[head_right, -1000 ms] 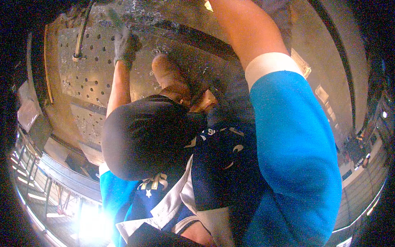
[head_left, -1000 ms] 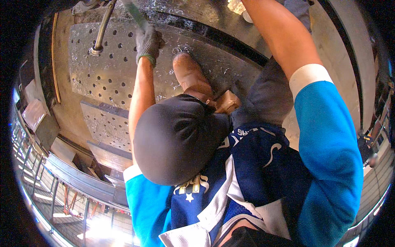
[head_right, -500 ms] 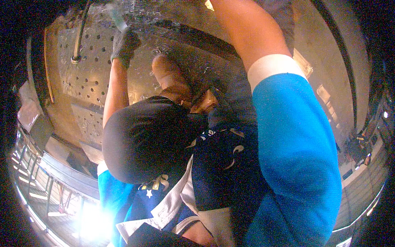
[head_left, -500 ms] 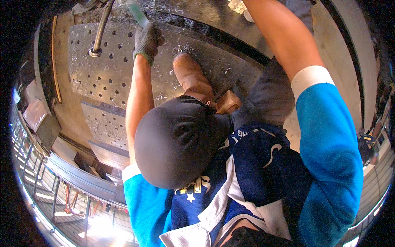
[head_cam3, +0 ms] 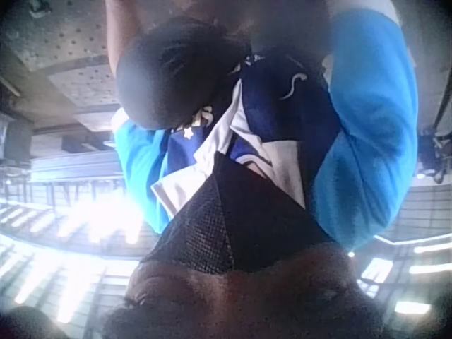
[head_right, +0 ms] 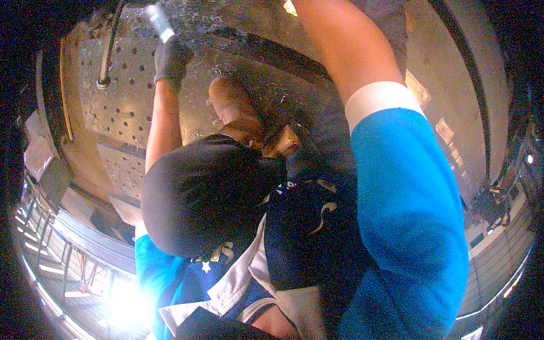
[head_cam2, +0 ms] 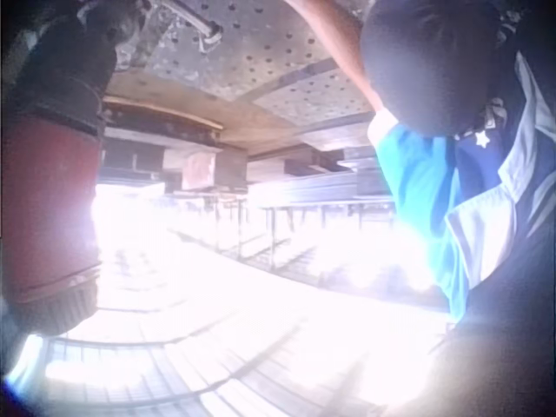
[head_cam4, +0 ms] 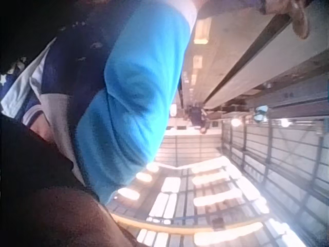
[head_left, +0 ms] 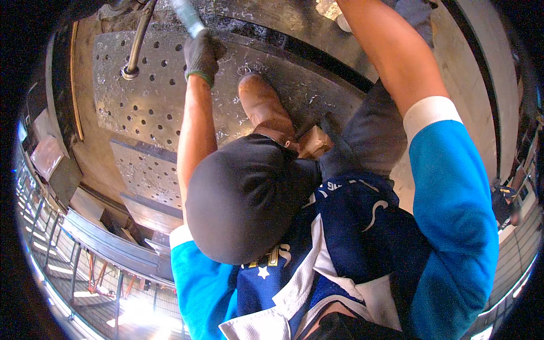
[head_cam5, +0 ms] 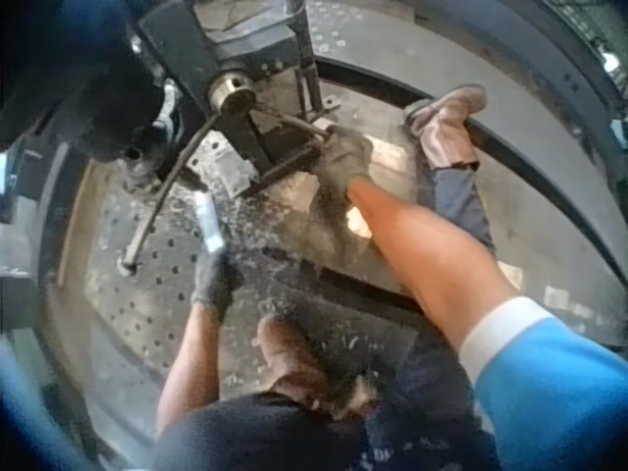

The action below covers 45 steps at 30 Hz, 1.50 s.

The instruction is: The person operates a red industrial machine on a perforated metal plate, using a long metal rod to manipulate a component while seated on the floor. The person repeatedly adjusts the machine and the rod throughout the clip.

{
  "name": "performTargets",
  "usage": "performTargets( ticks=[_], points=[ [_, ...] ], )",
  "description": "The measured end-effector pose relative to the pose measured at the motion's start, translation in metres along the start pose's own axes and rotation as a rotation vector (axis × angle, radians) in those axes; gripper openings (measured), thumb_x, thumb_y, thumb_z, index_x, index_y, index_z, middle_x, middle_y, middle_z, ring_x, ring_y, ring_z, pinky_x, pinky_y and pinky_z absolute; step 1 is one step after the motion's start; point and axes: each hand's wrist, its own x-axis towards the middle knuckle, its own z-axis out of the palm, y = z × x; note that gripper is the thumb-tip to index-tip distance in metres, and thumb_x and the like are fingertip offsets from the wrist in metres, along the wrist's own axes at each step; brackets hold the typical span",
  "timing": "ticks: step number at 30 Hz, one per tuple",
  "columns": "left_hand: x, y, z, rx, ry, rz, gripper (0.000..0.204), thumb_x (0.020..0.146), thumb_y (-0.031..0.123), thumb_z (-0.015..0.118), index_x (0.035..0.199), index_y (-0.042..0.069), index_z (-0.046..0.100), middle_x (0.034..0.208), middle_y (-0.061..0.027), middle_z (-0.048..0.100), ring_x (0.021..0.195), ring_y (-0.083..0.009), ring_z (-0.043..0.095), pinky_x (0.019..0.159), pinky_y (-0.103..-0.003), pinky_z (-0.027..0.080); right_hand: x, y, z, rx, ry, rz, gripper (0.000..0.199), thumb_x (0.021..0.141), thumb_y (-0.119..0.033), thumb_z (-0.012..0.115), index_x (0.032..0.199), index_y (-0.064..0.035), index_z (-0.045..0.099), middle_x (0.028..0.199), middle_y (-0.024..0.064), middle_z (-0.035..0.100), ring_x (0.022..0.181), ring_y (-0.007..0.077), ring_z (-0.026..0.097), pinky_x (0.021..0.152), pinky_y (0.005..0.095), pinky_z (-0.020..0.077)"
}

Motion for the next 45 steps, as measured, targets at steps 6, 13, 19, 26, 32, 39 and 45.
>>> performTargets(
  ticks=[6,13,19,26,32,39,45],
  points=[
    [-0.007,-0.036,0.003,0.001,0.044,0.134,0.023,0.099,0.023,0.062,0.111,0.004,0.062,0.09,-0.0132,0.071,0.069,-0.0261,0.067,0.061,-0.04,0.053,0.005,-0.024,-0.027,0.401,-0.11,0.555,0.018,0.093,-0.029,0.071,0.095,-0.0123,0.078,0.087,0.015,0.076,0.083,0.03,0.076,0.067,0.0397,0.0584],
    [0.009,-0.047,-0.016,0.304,0.326,0.109,0.046,0.101,0.037,0.058,0.129,0.0,0.063,0.109,-0.024,0.075,0.098,-0.0371,0.071,0.088,-0.048,0.054,0.006,-0.022,-0.034,-0.178,-0.181,0.173,0.015,0.089,-0.027,0.071,0.091,-0.014,0.078,0.09,0.0127,0.078,0.091,0.0347,0.076,0.078,0.0468,0.0584],
    [0.075,-0.088,-0.124,0.609,0.266,-0.173,0.049,0.1,0.04,0.061,0.126,-0.001,0.063,0.107,-0.0211,0.075,0.09,-0.0347,0.073,0.081,-0.047,0.058,0.006,-0.019,-0.028,-0.345,-0.214,0.082,0.015,0.087,-0.028,0.071,0.092,-0.0148,0.078,0.089,0.0128,0.078,0.091,0.0348,0.076,0.079,0.0474,0.058],
    [0.045,-0.103,-0.125,0.824,0.425,-0.219,0.05,0.102,0.041,0.059,0.121,-0.004,0.065,0.101,-0.0197,0.075,0.079,-0.0311,0.074,0.073,-0.047,0.059,-0.001,-0.019,-0.035,-0.118,-0.186,0.116,0.021,0.089,-0.03,0.07,0.096,-0.0115,0.077,0.092,0.0153,0.077,0.089,0.0371,0.075,0.077,0.0456,0.0577],
    [0.092,-0.036,-0.093,0.521,0.096,-0.045,0.052,0.104,0.044,0.055,0.133,0.003,0.065,0.105,-0.0245,0.077,0.091,-0.0434,0.075,0.08,-0.054,0.058,-0.002,-0.015,-0.032,-0.183,-0.088,-0.004,0.022,0.091,-0.028,0.067,0.098,-0.0099,0.078,0.088,0.0156,0.076,0.086,0.0376,0.073,0.076,0.0476,0.057],
    [0.014,-0.039,-0.14,1.195,-0.252,0.143,0.037,0.109,0.045,0.054,0.119,0.011,0.066,0.103,-0.0277,0.074,0.1,-0.0525,0.07,0.079,-0.062,0.054,0.01,0.021,-0.01,-0.197,-0.102,-0.042,0.021,0.094,-0.018,0.059,0.096,-0.012,0.079,0.088,0.0184,0.074,0.084,0.041,0.071,0.074,0.0509,0.0544],
    [-0.096,-0.039,-0.118,1.039,-0.024,0.211,0.019,0.102,0.033,0.067,0.115,0.019,0.07,0.107,-0.0161,0.073,0.094,-0.0435,0.072,0.077,-0.055,0.058,0.011,0.039,0.001,-0.168,-0.075,-0.042,0.028,0.101,-0.021,0.054,0.1,-0.0085,0.078,0.095,0.0221,0.074,0.088,0.0436,0.069,0.074,0.0507,0.0528]
  ],
)
